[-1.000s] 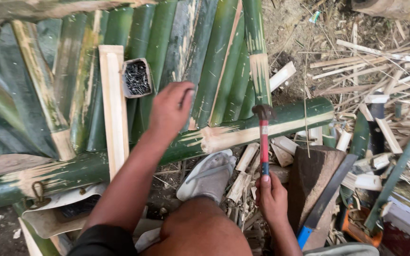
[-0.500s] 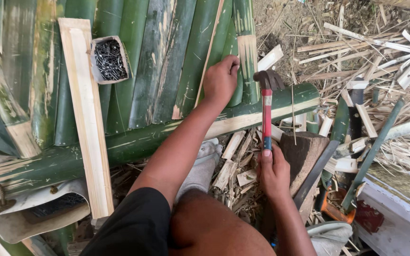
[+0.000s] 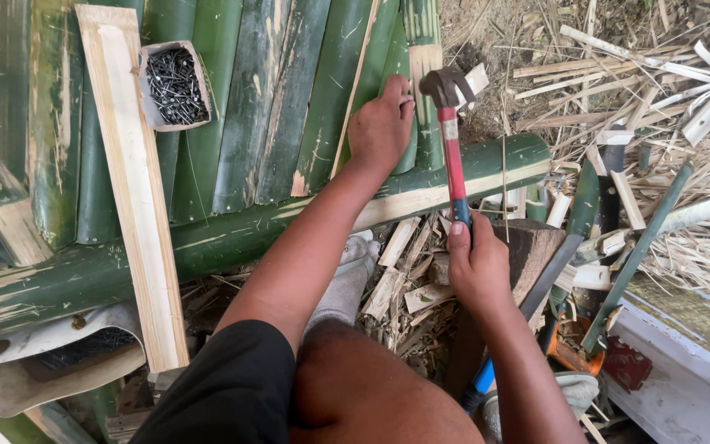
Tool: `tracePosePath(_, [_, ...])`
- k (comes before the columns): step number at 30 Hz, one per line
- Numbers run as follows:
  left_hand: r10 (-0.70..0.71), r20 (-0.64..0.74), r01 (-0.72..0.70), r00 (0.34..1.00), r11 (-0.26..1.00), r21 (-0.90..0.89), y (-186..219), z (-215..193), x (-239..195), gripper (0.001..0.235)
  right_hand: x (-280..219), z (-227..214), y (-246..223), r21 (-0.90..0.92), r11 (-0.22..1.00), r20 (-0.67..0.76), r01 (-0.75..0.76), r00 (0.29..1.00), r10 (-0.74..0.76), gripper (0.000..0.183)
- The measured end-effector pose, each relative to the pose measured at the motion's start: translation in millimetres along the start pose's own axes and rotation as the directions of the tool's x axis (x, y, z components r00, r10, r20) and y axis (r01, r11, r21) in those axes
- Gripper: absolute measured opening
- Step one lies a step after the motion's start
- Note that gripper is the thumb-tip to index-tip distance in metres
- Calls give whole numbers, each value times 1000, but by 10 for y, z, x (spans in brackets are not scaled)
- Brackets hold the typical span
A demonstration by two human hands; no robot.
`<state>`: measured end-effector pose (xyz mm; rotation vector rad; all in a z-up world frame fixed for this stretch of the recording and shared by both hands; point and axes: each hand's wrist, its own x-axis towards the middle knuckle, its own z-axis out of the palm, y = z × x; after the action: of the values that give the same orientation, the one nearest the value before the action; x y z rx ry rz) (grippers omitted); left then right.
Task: The person cuts bamboo strips with a machete and nails them onto a bamboo frame using a hammer. The person repeatedly measures, cuts, and fastens bamboo pieces to build a structure.
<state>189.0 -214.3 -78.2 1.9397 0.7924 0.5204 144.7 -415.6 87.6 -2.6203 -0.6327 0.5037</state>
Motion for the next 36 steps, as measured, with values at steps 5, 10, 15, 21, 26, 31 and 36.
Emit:
tracePosePath(5, [-16,56,17,998,1000,-17,4,-37,-16,35,79,16,-104,-95,995,20,14,1000,-12,33])
tracePosePath(10, [-37,109,31,993,998,58,14,-34,-16,35,34,-34,-166,-67,997,20,-23,999,24,33])
tracePosePath(15, [-5,54,4,999,1000,17,-33,16,-13,33,-18,-98,-156,-92,996,4,10,1000,-10,34])
tracePosePath(21, [24,154,-37,988,996,81,-37,19,-42,38,-26,-62,-166,-60,996,-12,69,998,-70,34])
tracePosePath(26, [-63,243,31,968,991,134,39,-20,100,52,34,-12,-167,-48,998,-3,32,999,-32,33])
tracePosePath(31, [-79,300,53,951,994,94,11,-71,112,55,24,-12,-85,-51,999,-23,12,1000,-13,33])
tracePosePath(36, [-13,290,-35,957,987,159,10,-33,110,49,14,17,-39,-16,1000,-22,5,1000,-5,33])
